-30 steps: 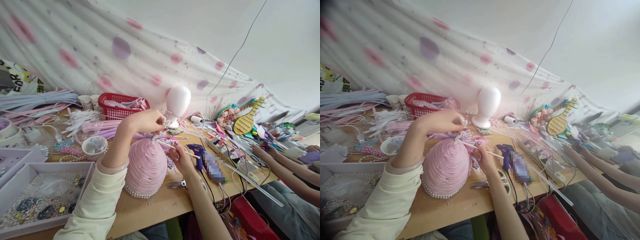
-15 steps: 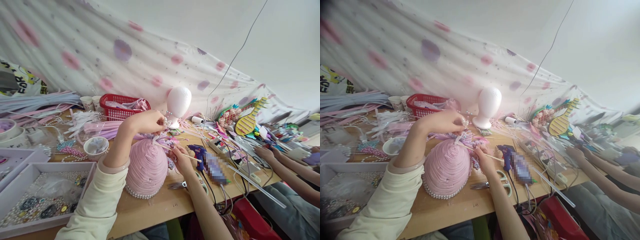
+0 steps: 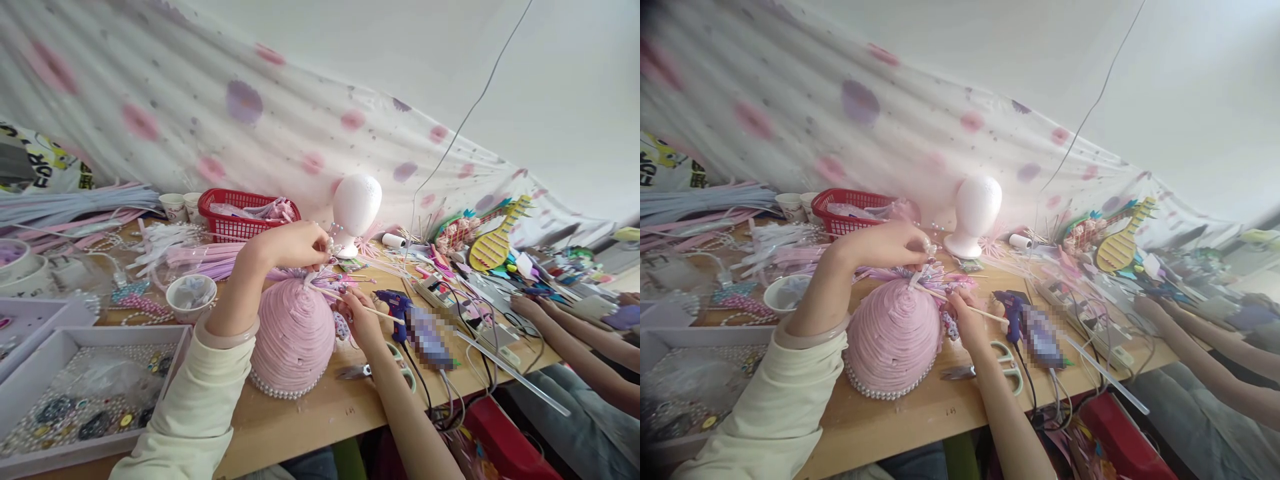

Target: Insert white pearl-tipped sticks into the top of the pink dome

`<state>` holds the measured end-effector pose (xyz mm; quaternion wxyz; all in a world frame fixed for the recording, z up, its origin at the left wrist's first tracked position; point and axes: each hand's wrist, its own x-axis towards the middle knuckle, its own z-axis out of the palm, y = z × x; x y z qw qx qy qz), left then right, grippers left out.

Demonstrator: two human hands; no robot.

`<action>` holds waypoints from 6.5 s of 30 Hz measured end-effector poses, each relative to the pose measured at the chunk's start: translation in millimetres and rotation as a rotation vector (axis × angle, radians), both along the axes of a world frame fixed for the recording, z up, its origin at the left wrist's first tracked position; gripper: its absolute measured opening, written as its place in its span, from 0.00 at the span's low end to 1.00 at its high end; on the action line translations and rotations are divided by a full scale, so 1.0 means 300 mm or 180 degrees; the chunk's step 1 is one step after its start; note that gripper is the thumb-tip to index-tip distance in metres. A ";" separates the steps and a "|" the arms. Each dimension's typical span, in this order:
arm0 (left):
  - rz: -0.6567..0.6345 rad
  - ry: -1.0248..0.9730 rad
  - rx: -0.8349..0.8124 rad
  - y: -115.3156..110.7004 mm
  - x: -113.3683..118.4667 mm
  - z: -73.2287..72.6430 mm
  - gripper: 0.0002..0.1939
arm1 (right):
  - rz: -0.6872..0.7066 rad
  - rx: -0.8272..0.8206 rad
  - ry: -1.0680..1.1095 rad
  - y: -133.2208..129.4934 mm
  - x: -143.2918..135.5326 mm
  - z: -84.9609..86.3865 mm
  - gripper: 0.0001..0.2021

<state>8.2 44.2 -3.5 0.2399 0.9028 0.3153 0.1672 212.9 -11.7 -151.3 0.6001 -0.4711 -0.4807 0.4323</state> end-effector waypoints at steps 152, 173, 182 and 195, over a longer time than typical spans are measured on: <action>0.0503 0.0279 0.0629 -0.108 -0.022 0.039 0.10 | 0.0023 0.0600 -0.0677 -0.020 0.005 -0.001 0.21; 0.0552 0.0348 0.0421 -0.109 -0.034 0.052 0.11 | 0.0064 0.0395 -0.0324 -0.047 -0.022 0.025 0.19; 0.0637 0.0463 0.0324 -0.151 -0.039 0.069 0.13 | -0.0146 0.0751 0.0715 -0.030 -0.011 0.020 0.19; 0.0779 0.0536 0.0376 -0.231 -0.072 0.066 0.17 | -0.0360 0.0688 0.0744 -0.040 0.000 0.040 0.17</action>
